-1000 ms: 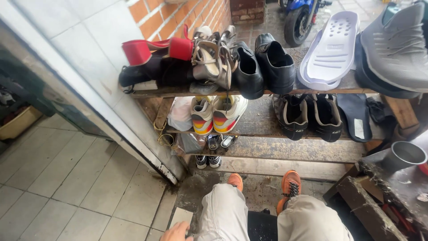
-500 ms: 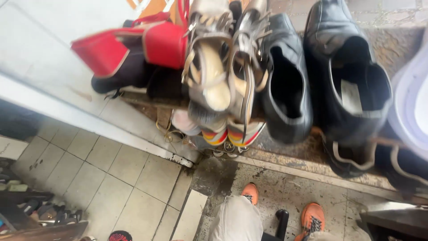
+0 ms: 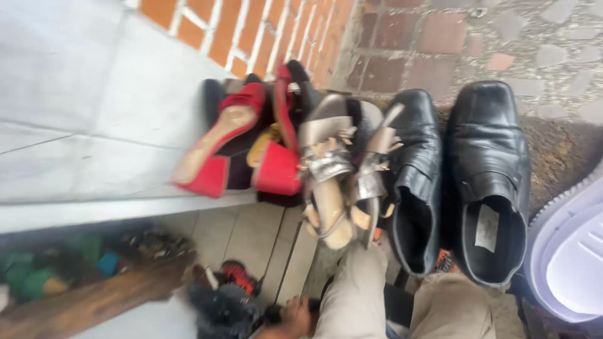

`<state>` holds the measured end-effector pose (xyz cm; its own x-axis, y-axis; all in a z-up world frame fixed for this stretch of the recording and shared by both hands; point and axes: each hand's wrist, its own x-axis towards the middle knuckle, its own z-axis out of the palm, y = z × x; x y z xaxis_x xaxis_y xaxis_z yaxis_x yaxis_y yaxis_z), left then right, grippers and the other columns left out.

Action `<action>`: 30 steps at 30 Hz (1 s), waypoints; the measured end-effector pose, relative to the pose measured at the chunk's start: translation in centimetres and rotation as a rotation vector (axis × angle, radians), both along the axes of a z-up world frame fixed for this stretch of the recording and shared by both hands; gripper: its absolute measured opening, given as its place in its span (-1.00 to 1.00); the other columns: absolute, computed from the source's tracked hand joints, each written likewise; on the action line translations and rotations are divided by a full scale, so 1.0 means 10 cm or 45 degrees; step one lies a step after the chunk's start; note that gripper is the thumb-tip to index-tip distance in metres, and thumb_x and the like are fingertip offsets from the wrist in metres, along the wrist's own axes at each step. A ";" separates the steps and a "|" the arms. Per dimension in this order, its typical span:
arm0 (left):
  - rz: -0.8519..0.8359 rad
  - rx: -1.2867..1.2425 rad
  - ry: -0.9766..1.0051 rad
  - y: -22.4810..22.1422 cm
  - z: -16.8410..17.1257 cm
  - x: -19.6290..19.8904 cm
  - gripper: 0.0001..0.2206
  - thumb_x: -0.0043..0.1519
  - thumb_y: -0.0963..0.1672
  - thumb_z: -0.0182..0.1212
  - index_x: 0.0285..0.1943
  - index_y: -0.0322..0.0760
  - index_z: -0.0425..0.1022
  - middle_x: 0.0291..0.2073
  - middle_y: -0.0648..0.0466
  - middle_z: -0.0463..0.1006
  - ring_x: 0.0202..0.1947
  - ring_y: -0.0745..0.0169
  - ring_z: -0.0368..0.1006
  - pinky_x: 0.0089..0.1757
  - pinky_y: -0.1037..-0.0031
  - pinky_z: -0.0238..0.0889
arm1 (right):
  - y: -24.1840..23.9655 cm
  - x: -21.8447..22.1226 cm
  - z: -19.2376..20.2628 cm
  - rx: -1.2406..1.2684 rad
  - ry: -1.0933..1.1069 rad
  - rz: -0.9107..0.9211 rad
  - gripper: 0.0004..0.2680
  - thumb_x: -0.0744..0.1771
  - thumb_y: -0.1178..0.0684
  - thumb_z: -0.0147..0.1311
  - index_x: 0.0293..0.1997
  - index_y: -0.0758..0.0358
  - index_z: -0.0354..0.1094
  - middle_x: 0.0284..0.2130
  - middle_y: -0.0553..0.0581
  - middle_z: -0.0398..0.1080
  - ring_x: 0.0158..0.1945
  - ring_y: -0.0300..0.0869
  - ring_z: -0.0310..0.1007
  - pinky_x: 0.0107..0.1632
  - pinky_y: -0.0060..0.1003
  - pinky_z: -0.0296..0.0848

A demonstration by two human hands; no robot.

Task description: Applying white dye to a shoe sole using a brush.

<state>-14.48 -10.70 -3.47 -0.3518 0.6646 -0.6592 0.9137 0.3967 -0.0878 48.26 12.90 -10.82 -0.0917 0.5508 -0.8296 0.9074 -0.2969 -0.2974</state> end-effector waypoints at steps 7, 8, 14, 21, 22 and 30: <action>0.852 -0.317 -0.466 1.13 0.49 0.15 -0.34 0.32 0.15 0.02 0.56 -0.13 0.11 0.47 -0.22 0.21 0.45 -0.25 0.15 0.29 -0.06 0.14 | -0.31 0.22 0.81 -0.207 -0.078 0.166 -0.53 0.33 -0.28 0.03 0.36 0.10 0.29 0.31 0.10 0.33 0.33 -0.02 0.42 0.36 -0.08 0.33; 0.914 -0.247 -0.497 1.15 0.55 0.11 -0.41 0.31 0.12 0.08 0.48 -0.11 0.19 0.41 -0.20 0.30 0.40 -0.22 0.24 0.25 0.00 0.22 | -0.37 0.24 0.92 -0.236 -0.093 0.186 -0.52 0.33 -0.29 0.03 0.37 0.10 0.29 0.32 0.10 0.33 0.33 -0.03 0.42 0.37 -0.08 0.33; 1.131 -0.143 -0.643 1.19 1.29 0.01 -0.54 0.31 0.03 0.14 0.36 -0.16 0.32 0.32 0.02 0.38 0.26 -0.01 0.36 0.13 0.28 0.25 | 0.30 -0.63 2.17 -0.205 -0.118 0.251 -0.54 0.33 -0.23 0.08 0.39 0.05 0.29 0.28 0.09 0.44 0.30 -0.04 0.51 0.33 -0.13 0.38; 0.963 0.150 -0.632 0.80 1.31 -0.53 -0.84 0.08 -0.05 0.20 -0.30 -0.15 0.60 -0.35 0.03 0.63 -0.29 0.16 0.51 -0.26 0.29 0.28 | 0.88 -2.40 4.19 -0.009 0.208 0.178 -0.63 0.30 -0.14 0.17 0.25 -0.01 0.41 0.16 -0.09 0.58 0.13 -0.23 0.67 0.20 -0.28 0.53; 0.963 0.161 -0.649 0.84 1.33 -0.69 -0.84 0.08 -0.05 0.20 -0.30 -0.15 0.60 -0.35 0.03 0.63 -0.29 0.16 0.51 -0.26 0.29 0.28 | 0.91 -2.50 4.28 0.005 0.195 0.181 -0.63 0.30 -0.14 0.17 0.25 -0.01 0.41 0.16 -0.09 0.58 0.13 -0.23 0.67 0.20 -0.28 0.53; 1.102 0.493 -0.299 0.21 1.43 -0.52 -0.77 0.06 -0.04 0.34 -0.48 -0.12 0.36 -0.47 0.00 0.49 -0.44 -0.01 0.33 -0.33 0.09 0.15 | 1.52 -2.25 4.54 -0.006 0.558 0.189 -0.68 0.30 0.13 0.19 0.20 0.33 0.43 0.01 0.23 0.61 0.04 -0.08 0.60 0.17 -0.23 0.49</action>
<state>-19.65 -8.60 10.86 -0.7077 0.4240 -0.5652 0.2707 0.9016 0.3374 25.72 28.09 34.59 -0.5119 0.5013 -0.6976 0.7292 -0.1757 -0.6614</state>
